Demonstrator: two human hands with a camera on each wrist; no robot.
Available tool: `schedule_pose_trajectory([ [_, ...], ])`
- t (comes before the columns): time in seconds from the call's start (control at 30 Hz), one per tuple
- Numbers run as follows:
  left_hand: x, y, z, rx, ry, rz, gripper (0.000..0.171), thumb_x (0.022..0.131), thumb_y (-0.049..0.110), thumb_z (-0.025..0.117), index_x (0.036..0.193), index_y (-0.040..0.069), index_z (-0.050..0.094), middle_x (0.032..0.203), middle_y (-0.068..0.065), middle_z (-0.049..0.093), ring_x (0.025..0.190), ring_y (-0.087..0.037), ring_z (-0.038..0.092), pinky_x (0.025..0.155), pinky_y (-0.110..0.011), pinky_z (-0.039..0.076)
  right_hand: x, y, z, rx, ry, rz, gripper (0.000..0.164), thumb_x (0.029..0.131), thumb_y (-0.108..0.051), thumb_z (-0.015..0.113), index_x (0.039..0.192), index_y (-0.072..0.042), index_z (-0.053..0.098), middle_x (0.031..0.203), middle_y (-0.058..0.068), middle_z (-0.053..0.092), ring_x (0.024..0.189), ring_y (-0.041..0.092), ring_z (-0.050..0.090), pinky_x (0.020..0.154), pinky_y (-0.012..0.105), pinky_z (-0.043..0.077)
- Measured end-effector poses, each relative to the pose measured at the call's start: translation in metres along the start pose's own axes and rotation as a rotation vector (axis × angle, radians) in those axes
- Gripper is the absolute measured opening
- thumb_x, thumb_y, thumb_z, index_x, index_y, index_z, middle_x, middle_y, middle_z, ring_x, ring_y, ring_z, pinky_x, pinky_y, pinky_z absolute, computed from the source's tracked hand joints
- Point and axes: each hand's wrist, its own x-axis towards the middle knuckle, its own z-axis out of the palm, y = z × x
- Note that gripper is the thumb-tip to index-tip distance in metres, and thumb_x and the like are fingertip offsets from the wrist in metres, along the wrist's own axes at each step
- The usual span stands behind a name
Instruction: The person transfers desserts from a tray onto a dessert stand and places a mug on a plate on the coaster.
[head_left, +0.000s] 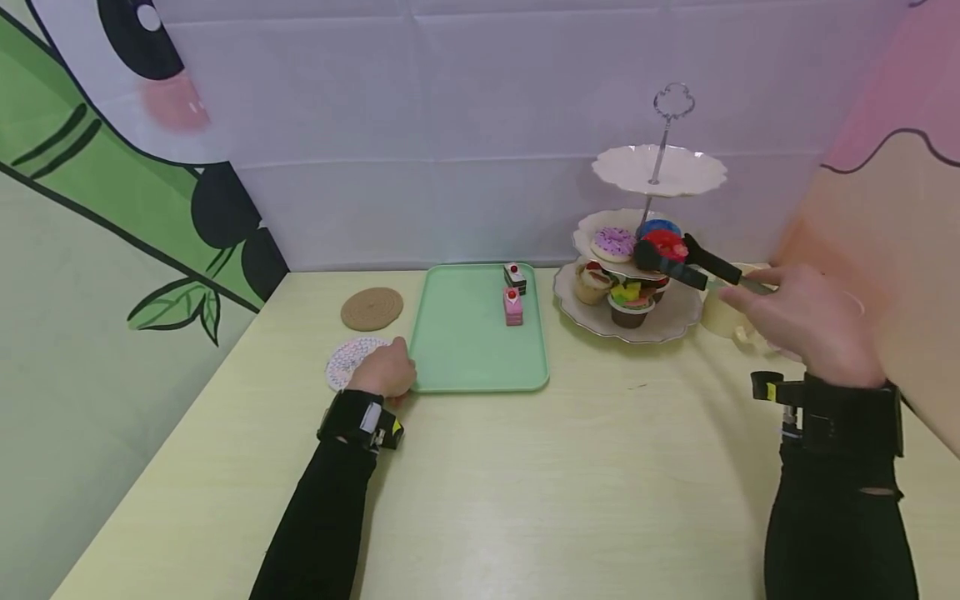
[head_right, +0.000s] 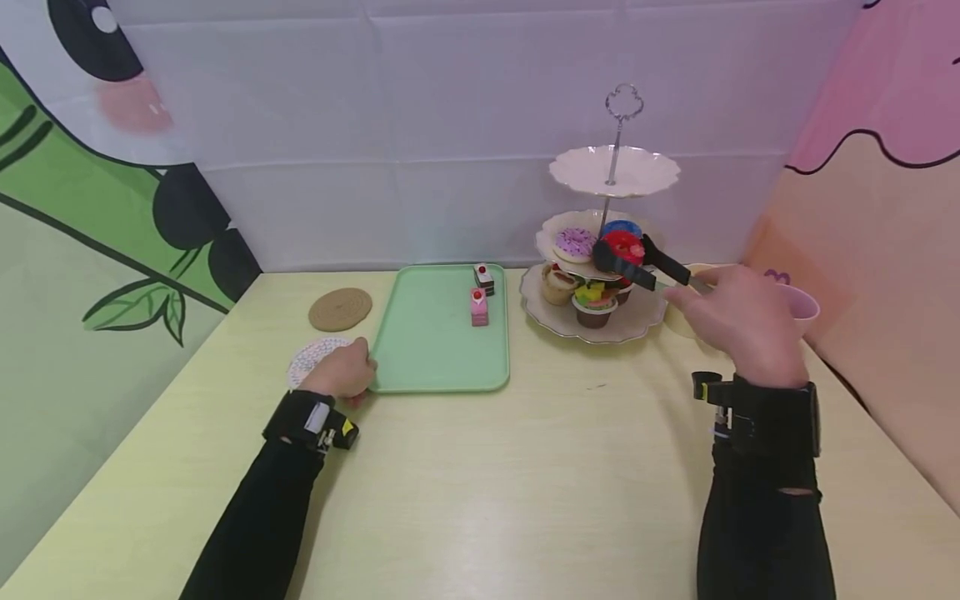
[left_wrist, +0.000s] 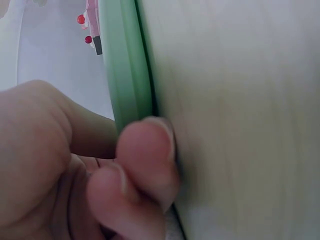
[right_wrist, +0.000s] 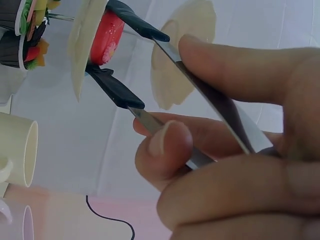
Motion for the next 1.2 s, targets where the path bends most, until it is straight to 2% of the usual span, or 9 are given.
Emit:
schedule_pose_trajectory([
  [0.1, 0.0016, -0.0018, 0.0007, -0.01, -0.003, 0.007, 0.039, 0.107, 0.014, 0.039, 0.135, -0.013, 0.037, 0.063, -0.012, 0.063, 0.047, -0.021, 0.059, 0.05, -0.031, 0.045, 0.0, -0.0015, -0.0003, -0.025, -0.011, 0.0, 0.09, 0.098, -0.071, 0.036, 0.149, 0.003, 0.043, 0.137, 0.034, 0.048, 0.082, 0.036, 0.063, 0.065, 0.049, 0.042],
  [0.37, 0.0026, -0.0034, 0.0009, -0.02, -0.002, 0.016, 0.04, 0.106, 0.013, 0.038, 0.136, -0.013, 0.037, 0.061, -0.011, 0.063, 0.046, -0.022, 0.058, 0.049, -0.031, 0.044, -0.0012, -0.0025, 0.0004, 0.003, 0.029, -0.006, 0.092, 0.098, -0.072, 0.037, 0.146, 0.006, 0.045, 0.125, 0.031, 0.056, 0.085, 0.039, 0.06, 0.066, 0.048, 0.04],
  [0.63, -0.0001, -0.0005, 0.0, -0.013, 0.004, -0.001, 0.038, 0.107, 0.014, 0.039, 0.134, -0.012, 0.038, 0.061, -0.012, 0.063, 0.046, -0.021, 0.058, 0.048, -0.03, 0.044, -0.001, -0.0022, -0.0005, 0.02, 0.041, -0.016, 0.092, 0.097, -0.071, 0.039, 0.145, 0.007, 0.047, 0.141, 0.036, 0.047, 0.1, 0.045, 0.057, 0.07, 0.049, 0.042],
  [0.7, -0.0006, -0.0001, -0.0001, -0.011, 0.004, -0.007, 0.038, 0.107, 0.015, 0.039, 0.134, -0.012, 0.038, 0.061, -0.012, 0.063, 0.046, -0.021, 0.058, 0.048, -0.03, 0.044, -0.0009, -0.0022, -0.0005, 0.023, 0.041, -0.016, 0.091, 0.097, -0.071, 0.04, 0.145, 0.006, 0.047, 0.138, 0.035, 0.05, 0.097, 0.043, 0.058, 0.069, 0.049, 0.042],
  [0.83, -0.0006, 0.0001, 0.0004, -0.008, 0.003, -0.012, 0.037, 0.107, 0.015, 0.038, 0.134, -0.012, 0.038, 0.062, -0.012, 0.063, 0.047, -0.021, 0.058, 0.048, -0.03, 0.043, 0.0005, -0.0024, 0.0005, 0.016, 0.03, -0.002, 0.092, 0.096, -0.073, 0.037, 0.149, 0.002, 0.045, 0.117, 0.028, 0.061, 0.079, 0.032, 0.063, 0.069, 0.052, 0.038],
  [0.97, -0.0005, -0.0001, 0.0009, -0.011, 0.001, -0.014, 0.038, 0.107, 0.014, 0.039, 0.135, -0.012, 0.037, 0.063, -0.012, 0.063, 0.047, -0.021, 0.057, 0.048, -0.03, 0.043, 0.0034, -0.0027, 0.0023, -0.002, 0.023, 0.012, 0.094, 0.095, -0.076, 0.034, 0.15, -0.001, 0.044, 0.109, 0.025, 0.063, 0.069, 0.027, 0.064, 0.068, 0.056, 0.036],
  [1.1, -0.0001, -0.0006, 0.0014, -0.009, 0.003, -0.013, 0.038, 0.107, 0.014, 0.039, 0.135, -0.012, 0.037, 0.063, -0.012, 0.063, 0.047, -0.021, 0.057, 0.049, -0.03, 0.044, 0.0067, -0.0028, 0.0037, -0.015, 0.022, 0.016, 0.095, 0.095, -0.077, 0.032, 0.15, 0.0, 0.043, 0.108, 0.028, 0.063, 0.071, 0.032, 0.065, 0.071, 0.068, 0.032],
  [1.2, 0.0001, -0.0009, 0.002, -0.01, 0.003, -0.011, 0.037, 0.107, 0.014, 0.039, 0.134, -0.012, 0.037, 0.063, -0.012, 0.063, 0.047, -0.021, 0.058, 0.049, -0.03, 0.044, 0.0079, -0.0028, 0.0048, -0.019, 0.023, 0.019, 0.096, 0.095, -0.077, 0.032, 0.15, 0.0, 0.043, 0.118, 0.032, 0.06, 0.089, 0.044, 0.062, 0.072, 0.073, 0.027],
])
